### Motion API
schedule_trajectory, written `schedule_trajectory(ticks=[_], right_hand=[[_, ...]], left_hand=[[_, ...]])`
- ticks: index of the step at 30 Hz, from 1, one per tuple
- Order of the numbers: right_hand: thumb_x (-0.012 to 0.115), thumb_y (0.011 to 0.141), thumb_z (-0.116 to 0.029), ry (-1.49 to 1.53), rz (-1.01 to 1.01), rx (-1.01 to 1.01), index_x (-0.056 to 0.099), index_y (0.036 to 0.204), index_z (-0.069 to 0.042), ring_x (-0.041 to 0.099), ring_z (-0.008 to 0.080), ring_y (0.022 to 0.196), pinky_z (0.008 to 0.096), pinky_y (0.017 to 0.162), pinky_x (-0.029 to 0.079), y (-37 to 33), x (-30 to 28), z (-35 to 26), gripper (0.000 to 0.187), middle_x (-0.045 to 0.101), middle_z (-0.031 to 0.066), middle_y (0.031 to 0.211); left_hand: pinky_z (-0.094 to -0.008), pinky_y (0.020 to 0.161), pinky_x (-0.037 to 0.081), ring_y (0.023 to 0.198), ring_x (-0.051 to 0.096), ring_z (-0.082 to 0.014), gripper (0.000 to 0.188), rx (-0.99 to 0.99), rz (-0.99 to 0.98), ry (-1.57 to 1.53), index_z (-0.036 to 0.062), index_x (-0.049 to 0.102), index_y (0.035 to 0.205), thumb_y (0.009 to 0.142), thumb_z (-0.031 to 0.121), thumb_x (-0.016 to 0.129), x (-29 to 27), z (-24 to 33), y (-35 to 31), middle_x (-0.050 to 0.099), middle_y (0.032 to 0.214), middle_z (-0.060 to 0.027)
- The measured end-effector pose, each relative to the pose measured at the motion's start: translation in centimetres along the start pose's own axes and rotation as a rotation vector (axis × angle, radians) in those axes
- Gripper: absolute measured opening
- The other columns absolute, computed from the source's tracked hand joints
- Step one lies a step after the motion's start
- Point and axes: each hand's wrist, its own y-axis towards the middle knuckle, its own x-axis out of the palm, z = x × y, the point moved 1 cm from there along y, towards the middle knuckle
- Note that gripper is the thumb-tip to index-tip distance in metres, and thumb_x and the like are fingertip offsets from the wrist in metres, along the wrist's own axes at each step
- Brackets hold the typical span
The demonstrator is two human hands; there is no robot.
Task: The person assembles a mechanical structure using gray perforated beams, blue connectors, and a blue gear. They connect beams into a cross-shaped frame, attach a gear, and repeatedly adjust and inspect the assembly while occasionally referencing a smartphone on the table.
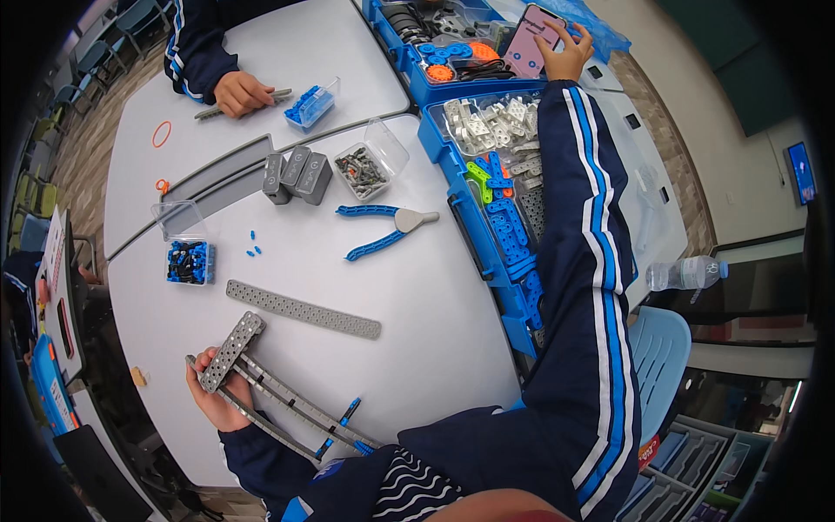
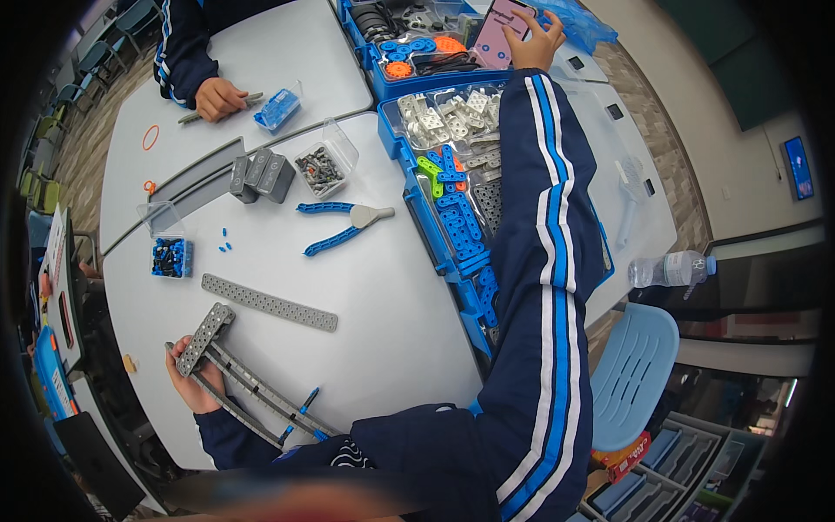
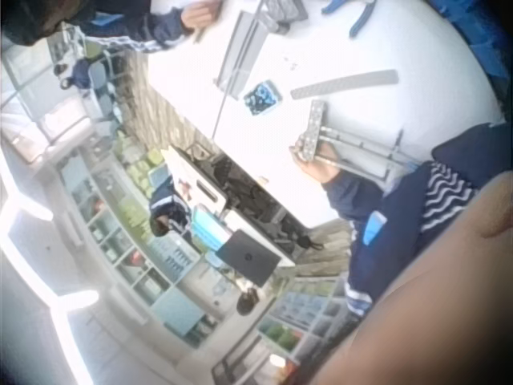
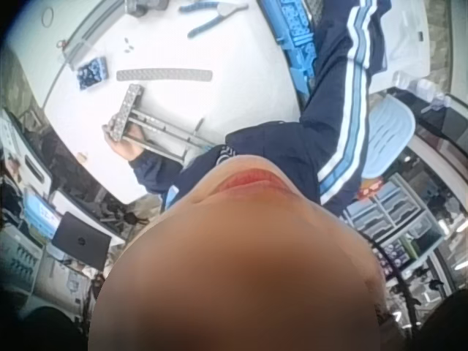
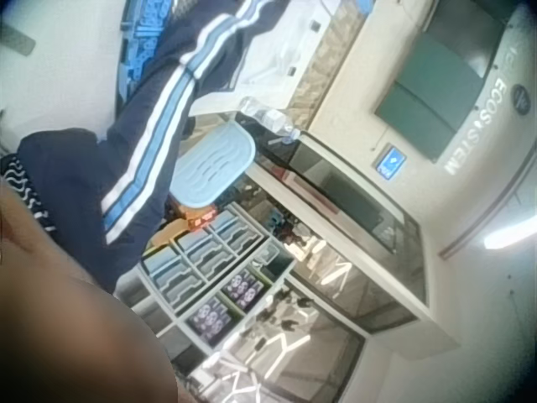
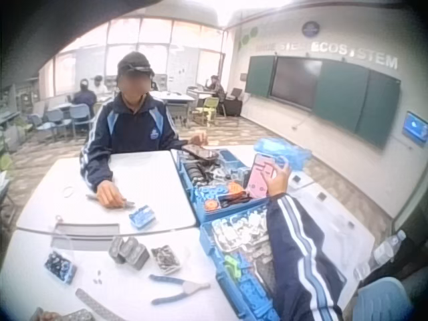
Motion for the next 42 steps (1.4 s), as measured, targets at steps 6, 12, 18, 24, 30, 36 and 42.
schedule_trajectory(ticks=[6,12,18,24,30,36,42], right_hand=[[0.089,0.068,-0.034,0.054,0.017,0.01,0.077,0.107,-0.036,0.041,0.0295,0.117,0.0404,0.1,0.042,-0.2,-0.4,0.0,0.04,0.044,0.0074,0.135],[0.09,0.067,-0.033,0.018,0.002,0.042,0.077,0.106,-0.035,0.04,0.0337,0.121,0.0418,0.1,0.046,-0.5,-0.8,-0.5,0.041,0.041,0.0092,0.136],[0.091,0.065,-0.033,0.035,-0.023,0.05,0.077,0.107,-0.034,0.038,0.034,0.123,0.0422,0.101,0.045,-0.4,-0.9,-0.4,0.044,0.04,0.0106,0.137],[0.09,0.066,-0.033,-0.011,-0.026,0.054,0.076,0.108,-0.033,0.04,0.0338,0.122,0.0427,0.1,0.045,-0.4,-1.0,-0.6,0.044,0.04,0.0106,0.135],[0.087,0.071,-0.029,0.224,0.026,0.158,0.075,0.114,-0.031,0.045,0.031,0.115,0.0383,0.09,0.05,-0.2,-1.4,-0.8,0.044,0.04,0.0113,0.132],[0.083,0.079,-0.024,0.358,0.253,0.229,0.066,0.125,-0.011,0.058,0.0228,0.092,0.0324,0.073,0.055,-0.1,2.4,5.4,0.051,0.053,0.0181,0.112],[0.083,0.079,-0.029,0.296,0.073,0.264,0.054,0.133,-0.004,0.063,0.0313,0.095,0.0384,0.074,0.058,1.5,2.9,12.9,0.066,0.059,0.0222,0.111]], left_hand=[[-0.04,0.101,0.045,0.1,0.056,-0.024,0.024,0.005,0.009,-0.008,0.0048,0.052,0.086,0.103,0.023,0.05,0.0,0.0,0.0,0.058,0.091,-0.0089],[-0.0401,0.101,0.045,0.1,0.056,-0.0243,0.024,0.003,0.015,-0.013,0.0049,0.051,0.086,0.103,0.022,0.05,0.0,0.0,0.0,0.057,0.091,-0.0092],[-0.0402,0.101,0.045,0.099,0.056,-0.0247,0.024,0.003,0.004,-0.021,0.005,0.051,0.086,0.102,0.022,0.05,0.0,0.0,0.0,0.057,0.091,-0.0094],[-0.0399,0.101,0.045,0.1,0.055,-0.0249,0.025,-0.008,-0.018,-0.043,0.0048,0.052,0.085,0.102,0.023,0.05,-0.2,0.0,0.1,0.057,0.091,-0.0097],[-0.0395,0.1,0.045,0.099,0.055,-0.0244,0.025,-0.018,-0.018,-0.049,0.0044,0.053,0.086,0.103,0.023,0.05,-0.2,0.0,0.0,0.058,0.091,-0.0095],[-0.039,0.099,0.045,0.095,0.057,-0.0224,0.027,-0.028,0.077,-0.082,0.0054,0.054,0.085,0.102,0.026,0.051,0.3,-0.1,0.1,0.058,0.088,-0.0074],[-0.0426,0.1,0.045,0.103,0.061,-0.0252,0.028,-0.208,-0.131,-0.262,0.0009,0.062,0.092,0.098,0.026,0.05,-1.0,-0.4,-0.3,0.066,0.095,-0.0124]])
